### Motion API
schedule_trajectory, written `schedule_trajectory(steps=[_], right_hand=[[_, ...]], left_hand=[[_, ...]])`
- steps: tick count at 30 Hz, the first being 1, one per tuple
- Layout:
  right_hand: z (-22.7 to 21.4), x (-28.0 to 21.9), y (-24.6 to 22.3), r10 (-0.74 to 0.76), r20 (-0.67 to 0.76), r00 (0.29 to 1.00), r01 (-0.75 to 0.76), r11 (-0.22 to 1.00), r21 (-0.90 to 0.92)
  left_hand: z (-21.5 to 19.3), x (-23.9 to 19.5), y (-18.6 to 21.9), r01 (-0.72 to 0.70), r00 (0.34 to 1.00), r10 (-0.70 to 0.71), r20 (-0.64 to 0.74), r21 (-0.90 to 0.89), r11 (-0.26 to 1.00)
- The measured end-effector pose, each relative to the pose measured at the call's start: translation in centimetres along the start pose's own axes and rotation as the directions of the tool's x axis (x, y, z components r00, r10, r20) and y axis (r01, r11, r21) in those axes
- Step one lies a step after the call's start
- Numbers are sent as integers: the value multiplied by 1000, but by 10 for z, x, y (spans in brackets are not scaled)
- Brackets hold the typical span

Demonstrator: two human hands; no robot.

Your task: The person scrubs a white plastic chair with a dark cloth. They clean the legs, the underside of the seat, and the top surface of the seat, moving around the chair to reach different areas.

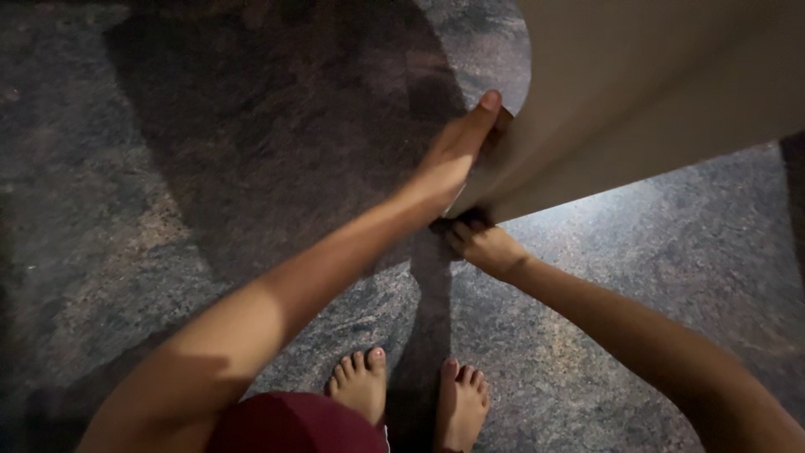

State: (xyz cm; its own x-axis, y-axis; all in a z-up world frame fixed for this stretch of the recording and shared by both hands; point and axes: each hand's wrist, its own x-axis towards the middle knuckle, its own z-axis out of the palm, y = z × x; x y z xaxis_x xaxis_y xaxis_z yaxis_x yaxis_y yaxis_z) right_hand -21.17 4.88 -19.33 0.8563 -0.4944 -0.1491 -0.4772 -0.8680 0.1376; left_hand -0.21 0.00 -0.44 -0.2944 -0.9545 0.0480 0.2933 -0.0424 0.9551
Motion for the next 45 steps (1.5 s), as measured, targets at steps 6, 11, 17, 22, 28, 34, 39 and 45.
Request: schedule_trajectory(steps=[6,11,17,22,28,34,39,45], right_hand=[[-2,-29,1,128,261,957,-204,935,290],[-80,-34,-1,278,188,942,-330,864,379],[-237,-35,-5,437,-266,859,-282,838,467],[-320,-49,37,98,-748,657,-236,969,-80],[-340,-54,53,118,-732,671,-496,805,-325],[-296,-31,50,72,-797,600,-456,849,-266],[-252,-29,21,212,-649,730,-403,901,-159],[-196,-19,8,163,-451,878,-213,975,-62]], left_hand=[[-2,4,-1,18,1000,-18,0,25,1000],[-1,2,5,19,1000,-20,0,66,998],[-1,1,10,25,999,-27,20,117,993],[-3,-3,11,-34,999,31,21,167,985],[-4,-5,14,-69,996,60,67,137,988],[-2,3,8,-6,1000,5,7,133,991],[-2,1,5,-16,1000,14,22,78,997],[-2,0,2,5,1000,-6,22,43,999]])
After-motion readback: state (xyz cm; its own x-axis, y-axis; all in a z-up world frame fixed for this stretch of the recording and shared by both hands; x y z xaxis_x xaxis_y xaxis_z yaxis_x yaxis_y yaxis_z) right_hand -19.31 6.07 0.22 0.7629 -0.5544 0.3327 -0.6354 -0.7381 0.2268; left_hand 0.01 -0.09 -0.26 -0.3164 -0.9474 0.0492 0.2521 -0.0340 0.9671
